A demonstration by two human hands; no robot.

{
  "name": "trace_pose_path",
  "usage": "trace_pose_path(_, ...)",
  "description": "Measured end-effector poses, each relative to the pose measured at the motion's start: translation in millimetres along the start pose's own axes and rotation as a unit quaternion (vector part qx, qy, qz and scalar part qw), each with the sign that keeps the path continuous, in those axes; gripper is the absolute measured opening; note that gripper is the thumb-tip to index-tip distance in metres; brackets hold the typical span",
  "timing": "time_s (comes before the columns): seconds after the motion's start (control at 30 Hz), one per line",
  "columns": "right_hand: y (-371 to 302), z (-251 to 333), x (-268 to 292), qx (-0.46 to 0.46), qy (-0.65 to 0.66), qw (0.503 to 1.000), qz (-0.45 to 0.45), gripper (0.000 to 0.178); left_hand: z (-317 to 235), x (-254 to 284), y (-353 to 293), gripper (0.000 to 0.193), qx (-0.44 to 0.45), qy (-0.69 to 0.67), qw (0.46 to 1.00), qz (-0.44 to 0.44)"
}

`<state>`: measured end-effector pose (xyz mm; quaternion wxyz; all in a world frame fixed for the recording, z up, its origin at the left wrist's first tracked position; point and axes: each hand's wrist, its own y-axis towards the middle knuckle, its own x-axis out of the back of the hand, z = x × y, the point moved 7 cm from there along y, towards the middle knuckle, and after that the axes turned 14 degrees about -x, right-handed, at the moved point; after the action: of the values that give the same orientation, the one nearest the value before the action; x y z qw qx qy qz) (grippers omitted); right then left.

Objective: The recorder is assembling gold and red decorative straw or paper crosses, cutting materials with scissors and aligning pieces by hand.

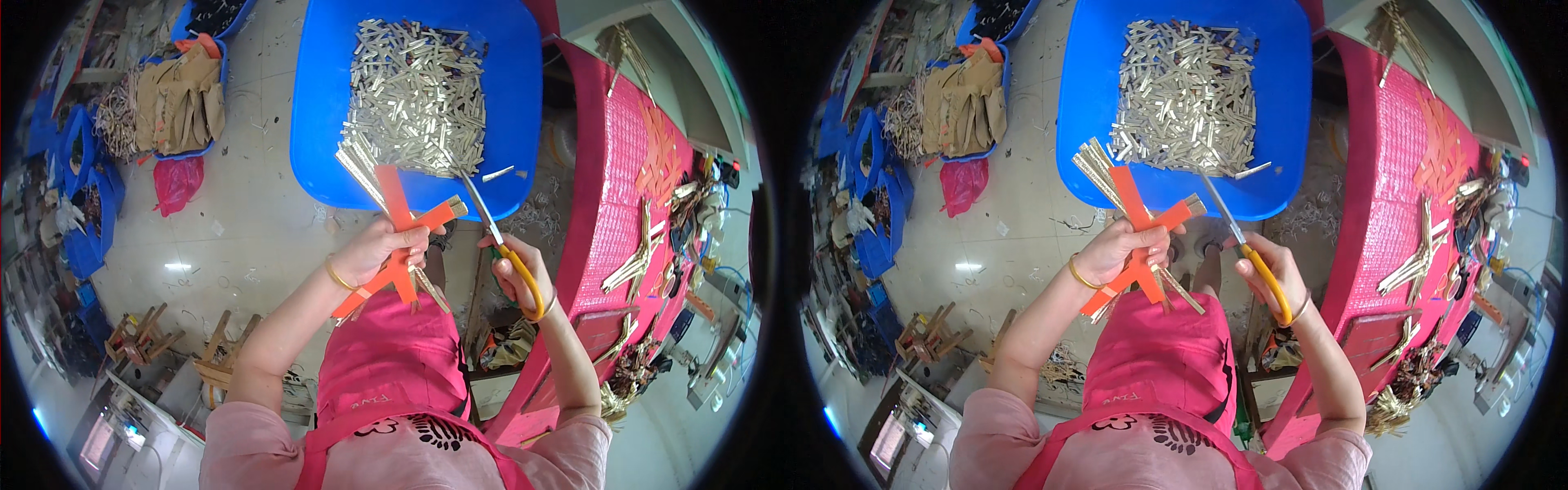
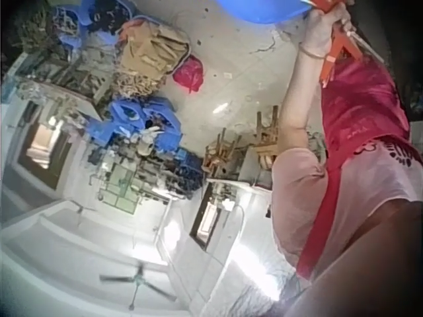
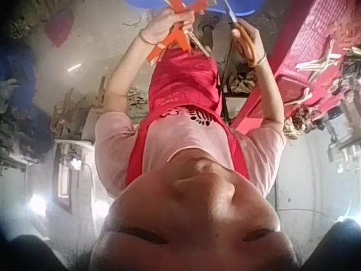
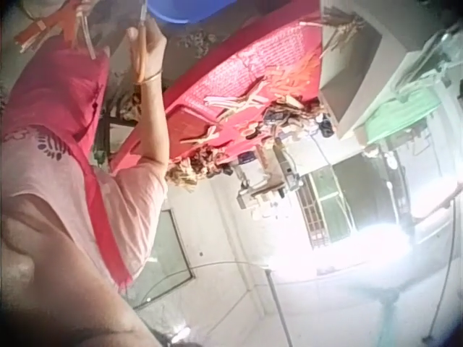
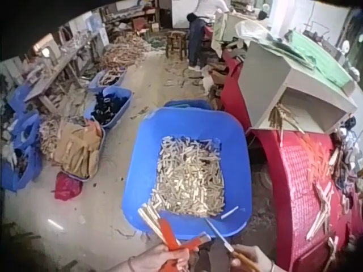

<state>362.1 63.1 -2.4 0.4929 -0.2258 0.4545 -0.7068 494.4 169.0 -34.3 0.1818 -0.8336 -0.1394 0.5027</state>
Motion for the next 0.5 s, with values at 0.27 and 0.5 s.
trace_pose_path(0.27,36,41,9,0.002,-0.173,0.957,0.233,0.094,6,-6,-17,0.029,0.077,0.035,0.992,0.093)
trace_pose_path(0.5,40,88,-24,0.034,-0.319,0.868,0.380,0.090,34,-10,-27,0.022,0.179,0.062,0.970,0.151)
